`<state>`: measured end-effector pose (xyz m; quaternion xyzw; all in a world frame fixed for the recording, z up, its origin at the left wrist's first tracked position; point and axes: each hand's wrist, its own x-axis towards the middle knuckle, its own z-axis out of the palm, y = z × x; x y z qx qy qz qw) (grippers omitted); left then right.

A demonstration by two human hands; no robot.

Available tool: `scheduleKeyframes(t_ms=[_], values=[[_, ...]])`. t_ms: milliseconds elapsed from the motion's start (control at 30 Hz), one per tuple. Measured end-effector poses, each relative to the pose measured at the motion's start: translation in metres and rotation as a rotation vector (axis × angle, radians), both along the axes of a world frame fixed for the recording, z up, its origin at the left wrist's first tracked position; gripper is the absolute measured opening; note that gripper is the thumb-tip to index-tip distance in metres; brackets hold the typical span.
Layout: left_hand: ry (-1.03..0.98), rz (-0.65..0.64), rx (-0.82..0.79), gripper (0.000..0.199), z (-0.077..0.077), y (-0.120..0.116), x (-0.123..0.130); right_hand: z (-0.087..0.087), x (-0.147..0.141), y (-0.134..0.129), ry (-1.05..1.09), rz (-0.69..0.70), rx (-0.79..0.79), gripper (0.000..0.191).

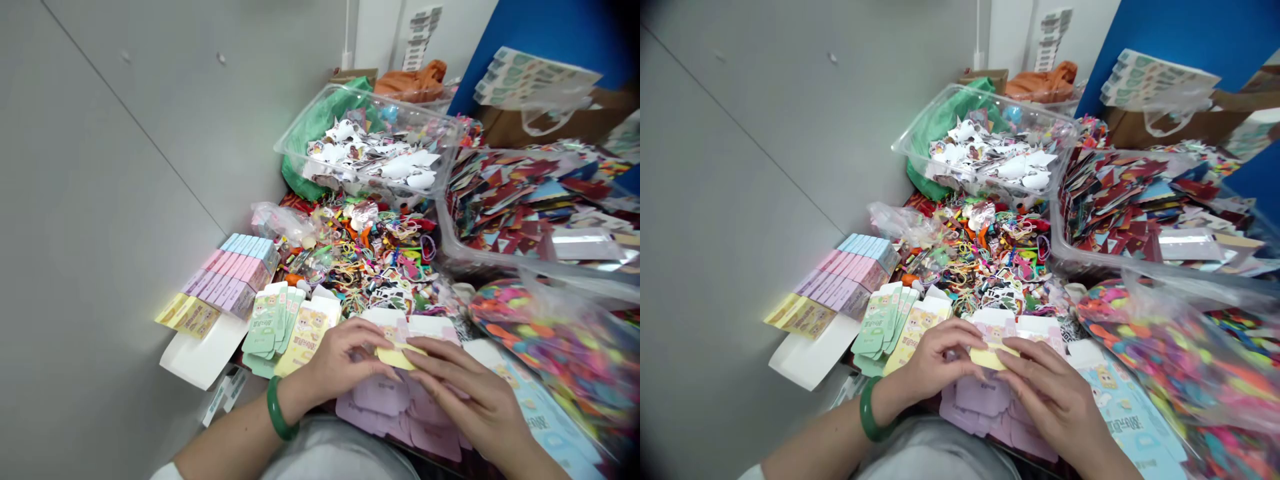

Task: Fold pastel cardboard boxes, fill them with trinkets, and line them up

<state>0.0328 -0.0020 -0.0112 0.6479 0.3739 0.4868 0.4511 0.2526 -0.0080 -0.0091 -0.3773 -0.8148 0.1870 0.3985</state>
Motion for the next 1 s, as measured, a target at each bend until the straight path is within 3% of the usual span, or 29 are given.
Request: scheduleKeyframes(t_ms=[233,333,400,567,700,867,1000], values=[[0.107,0.083,-0.044,0.012,0.013,-0.003,0.005,0.012,-0.012,0.001,0.036,-0.018,-0.082,0.015],[0.090,0.119,-0.030,0.008,0.013,-0.002,0.007,0.014,-0.013,0.004,0.027,-0.011,-0.041,0.014],[0.097,0.134,0.058,0.008,0.008,-0.002,0.007,0.012,-0.012,0.006,-0.002,-0.007,0.038,0.016],[0.232,0.109,0.457,0.017,-0.012,-0.004,-0.001,-0.003,-0.003,0.005,-0.110,0.043,0.306,0.031],[0.335,0.102,0.573,0.018,-0.022,-0.005,-0.008,-0.012,0.001,0.003,-0.171,0.063,0.407,0.040],[0.317,0.094,0.547,0.016,-0.027,-0.002,-0.003,-0.012,-0.003,0.007,-0.153,0.069,0.377,0.041],[0.236,0.113,0.397,0.015,-0.011,-0.005,0.003,-0.004,0.002,0.005,-0.102,0.062,0.280,0.042]])
